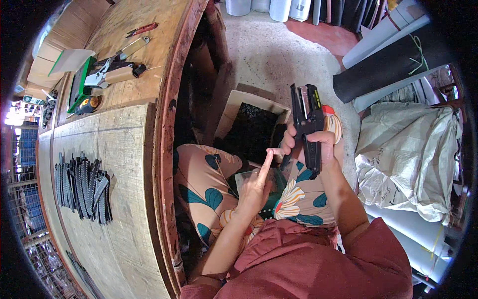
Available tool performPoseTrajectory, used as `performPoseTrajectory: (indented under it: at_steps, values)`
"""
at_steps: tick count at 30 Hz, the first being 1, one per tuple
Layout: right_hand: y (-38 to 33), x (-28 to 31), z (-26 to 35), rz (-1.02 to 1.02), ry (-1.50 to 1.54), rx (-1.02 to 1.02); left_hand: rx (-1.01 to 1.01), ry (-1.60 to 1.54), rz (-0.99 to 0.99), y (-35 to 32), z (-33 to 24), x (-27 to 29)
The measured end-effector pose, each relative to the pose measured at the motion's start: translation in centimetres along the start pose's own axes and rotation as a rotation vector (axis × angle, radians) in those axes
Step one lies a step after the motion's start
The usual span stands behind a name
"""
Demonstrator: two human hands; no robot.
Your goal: Manually assembling or inspecting black leather components for a bag or accessory.
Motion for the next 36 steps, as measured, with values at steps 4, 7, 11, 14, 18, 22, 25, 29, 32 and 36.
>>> performPoseTrajectory:
  at_steps: [4, 7, 11, 14, 18, 22, 25, 29, 32, 36]
  values:
    - [0.0, 0.5, -0.2, -0.009, 0.019, -0.025, 0.017, -0.09, 0.064, 0.0, 0.1, 0.0]
    - [0.1, 0.7, 0.0, 0.001, 0.03, -0.027, 0.008, -0.085, 0.077, 0.0, 0.1, -0.1]
    - [0.1, 0.9, -0.1, 0.01, 0.028, -0.036, -0.006, -0.075, 0.082, -0.2, 0.4, -0.5]
    - [0.0, 1.0, -0.2, 0.013, 0.028, -0.047, -0.012, -0.092, 0.099, -0.2, 0.4, -0.6]
    - [0.1, 0.9, -0.1, 0.015, 0.023, -0.068, -0.005, -0.113, 0.127, -0.2, 0.6, -1.0]
    - [0.0, 0.7, 0.0, 0.023, 0.013, -0.072, 0.026, -0.11, 0.199, -0.3, 0.4, -0.9]
    - [0.0, 0.5, 0.0, 0.015, 0.023, -0.052, 0.03, -0.104, 0.226, -0.4, 0.6, -1.1]
    - [-0.1, 0.8, 0.2, 0.021, 0.003, -0.062, -0.005, -0.115, 0.208, -0.3, 0.6, -1.2]
    - [-0.1, 0.9, 0.1, 0.01, 0.025, -0.054, -0.018, -0.115, 0.176, -0.3, 0.7, -1.3]
    - [-0.2, 0.6, 0.0, 0.005, 0.08, -0.043, -0.006, -0.104, 0.155, -0.2, 0.5, -1.0]
Point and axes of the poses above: each hand's wrist, its own y-axis towards the middle knuckle, its own x-axis out of the back of the hand, z = x × y, the point moved 1 cm from there along y, towards the middle knuckle, and after that the axes turned 14 degrees about y, right-handed, at the moved point
